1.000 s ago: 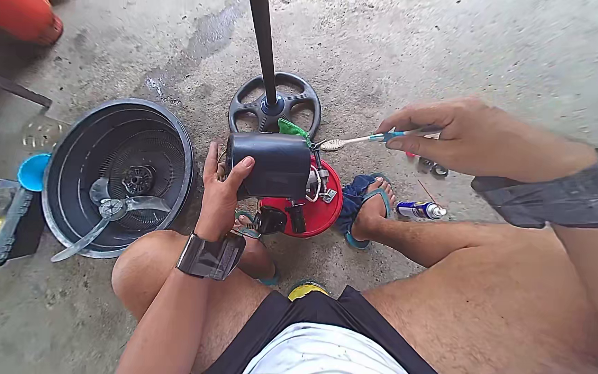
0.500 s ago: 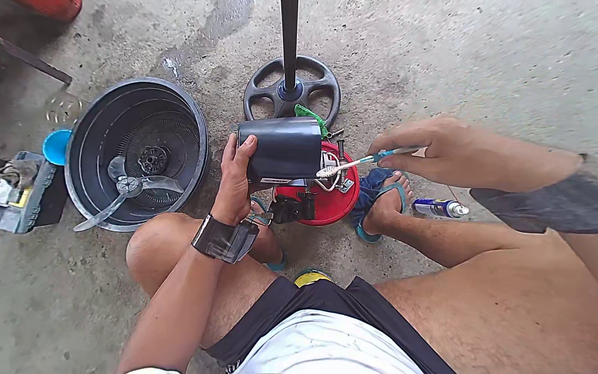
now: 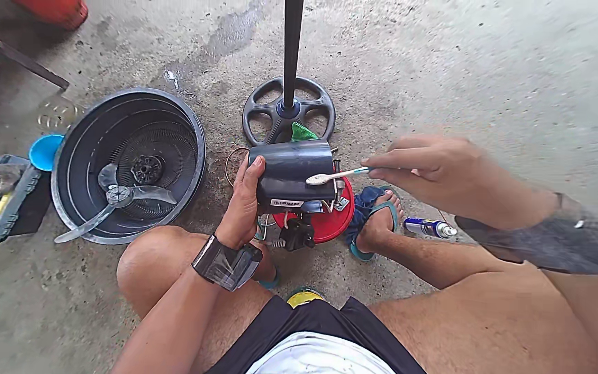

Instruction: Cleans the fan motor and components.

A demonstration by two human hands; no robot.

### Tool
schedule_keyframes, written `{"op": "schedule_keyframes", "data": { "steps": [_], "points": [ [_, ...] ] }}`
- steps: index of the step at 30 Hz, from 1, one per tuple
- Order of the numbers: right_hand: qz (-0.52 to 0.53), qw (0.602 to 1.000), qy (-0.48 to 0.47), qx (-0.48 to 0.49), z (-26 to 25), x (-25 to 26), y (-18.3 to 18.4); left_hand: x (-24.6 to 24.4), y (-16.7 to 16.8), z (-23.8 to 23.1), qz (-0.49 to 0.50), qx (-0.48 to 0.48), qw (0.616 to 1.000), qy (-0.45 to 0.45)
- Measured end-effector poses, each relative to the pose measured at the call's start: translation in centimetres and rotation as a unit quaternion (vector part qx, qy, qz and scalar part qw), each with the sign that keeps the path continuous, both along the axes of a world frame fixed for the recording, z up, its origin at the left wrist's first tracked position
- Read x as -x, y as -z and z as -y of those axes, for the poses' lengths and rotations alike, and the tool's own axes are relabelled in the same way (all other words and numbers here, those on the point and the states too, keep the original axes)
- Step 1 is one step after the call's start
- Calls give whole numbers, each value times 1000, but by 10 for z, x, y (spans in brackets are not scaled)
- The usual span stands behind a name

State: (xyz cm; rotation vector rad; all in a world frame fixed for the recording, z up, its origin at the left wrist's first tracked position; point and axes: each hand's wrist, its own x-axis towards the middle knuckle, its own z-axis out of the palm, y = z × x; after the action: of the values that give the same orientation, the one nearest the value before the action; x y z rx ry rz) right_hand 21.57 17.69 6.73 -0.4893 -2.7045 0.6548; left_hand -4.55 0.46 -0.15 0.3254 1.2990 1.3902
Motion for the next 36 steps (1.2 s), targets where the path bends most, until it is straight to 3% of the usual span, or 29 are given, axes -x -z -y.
{"op": "schedule_keyframes", "data": {
  "steps": [3, 6, 9, 12, 15, 18, 23, 27, 30, 33, 36],
  "points": [
    [-8, 999, -8, -36, 20, 17, 1, -7, 0, -3, 18, 5, 1000, 7],
    [49, 998, -27, -10, -19, -9, -25, -3, -1, 0, 35, -10, 999, 7],
    [17, 996, 86, -15, -59, -58, -47, 4, 1, 3, 65, -31, 997, -10],
    [-29, 993, 100, 49, -54, -75, -38, 6, 14, 7, 117, -60, 990, -44],
    [93, 995, 15, 33, -31, -57, -24, 2, 31, 9, 183, -138, 972, -43],
    [142, 987, -12, 70, -18, -40, 1, -2, 40, 6, 238, -223, 945, -22],
    [115, 986, 4, 120, 14, -10, 22, -8, 53, 0, 284, -209, 936, -6],
    [83, 994, -20, 66, 35, 11, 16, -13, 52, -6, 269, -149, 951, 16],
    [99, 994, -34, 18, 42, 24, 4, -15, 45, -11, 183, -112, 977, 17],
    [140, 988, -58, 29, 47, 36, -1, -12, 45, -12, 116, -98, 987, 47],
    [182, 978, -102, 21, 47, 37, -2, -8, 50, -11, 154, -97, 982, 40]
  ]
}}
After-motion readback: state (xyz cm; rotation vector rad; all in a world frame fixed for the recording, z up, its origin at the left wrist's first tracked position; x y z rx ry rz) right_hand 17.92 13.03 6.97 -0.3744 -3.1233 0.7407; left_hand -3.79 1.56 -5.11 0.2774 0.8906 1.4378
